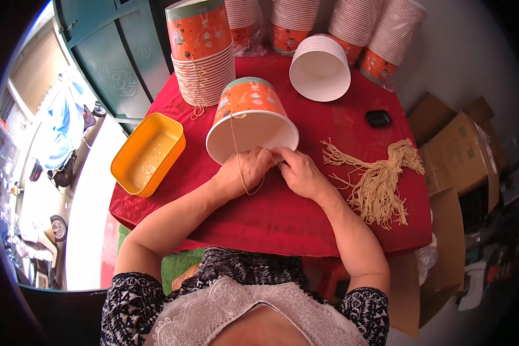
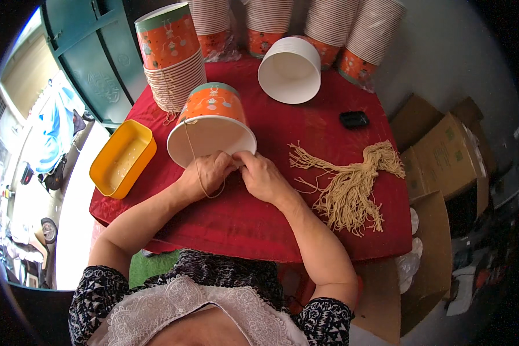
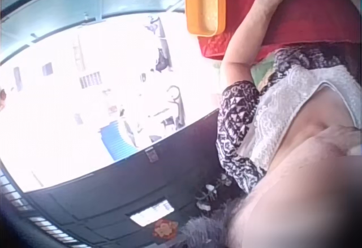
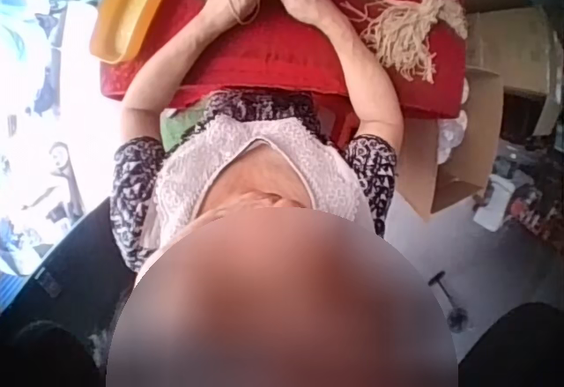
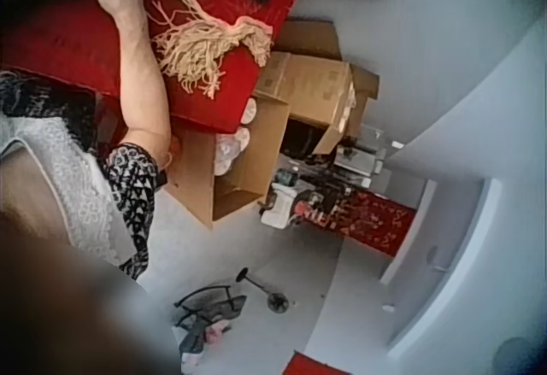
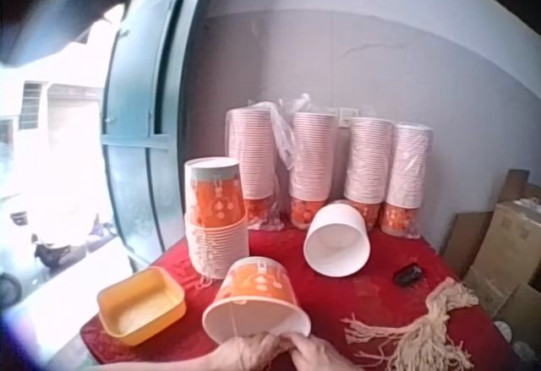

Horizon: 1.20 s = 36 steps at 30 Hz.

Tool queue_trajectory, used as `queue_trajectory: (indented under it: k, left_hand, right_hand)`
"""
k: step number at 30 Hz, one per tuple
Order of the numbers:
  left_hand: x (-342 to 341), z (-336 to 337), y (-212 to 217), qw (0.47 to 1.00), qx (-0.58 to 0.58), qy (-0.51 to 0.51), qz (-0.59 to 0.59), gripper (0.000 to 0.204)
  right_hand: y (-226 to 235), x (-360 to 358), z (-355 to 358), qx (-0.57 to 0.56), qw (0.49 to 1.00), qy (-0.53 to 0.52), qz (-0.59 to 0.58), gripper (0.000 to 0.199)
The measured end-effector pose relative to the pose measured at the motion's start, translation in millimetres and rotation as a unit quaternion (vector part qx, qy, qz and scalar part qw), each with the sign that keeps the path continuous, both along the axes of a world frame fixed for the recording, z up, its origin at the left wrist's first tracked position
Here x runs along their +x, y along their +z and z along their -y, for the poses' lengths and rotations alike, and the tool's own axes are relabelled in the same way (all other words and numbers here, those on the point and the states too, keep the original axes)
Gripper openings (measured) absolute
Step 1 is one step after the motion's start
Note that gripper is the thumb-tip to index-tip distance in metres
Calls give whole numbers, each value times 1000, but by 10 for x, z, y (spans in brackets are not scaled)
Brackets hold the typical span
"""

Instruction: Threading and knotting string handles through the pre-punched holes of printed paper buckets.

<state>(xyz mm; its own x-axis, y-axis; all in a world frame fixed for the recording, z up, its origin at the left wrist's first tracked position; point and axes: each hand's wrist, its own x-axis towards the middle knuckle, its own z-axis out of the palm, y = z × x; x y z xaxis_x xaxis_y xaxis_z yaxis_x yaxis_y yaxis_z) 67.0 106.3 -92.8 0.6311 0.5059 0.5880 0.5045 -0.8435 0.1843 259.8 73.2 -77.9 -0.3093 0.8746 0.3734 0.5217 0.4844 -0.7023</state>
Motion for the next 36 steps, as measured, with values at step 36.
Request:
queue_trajectory:
  k: [36]
  left_hand:
    - [47,-3,-7,999,23,11,25,22]
  right_hand:
    - [-43,-28,-9,-10,1000,-27,-9,32]
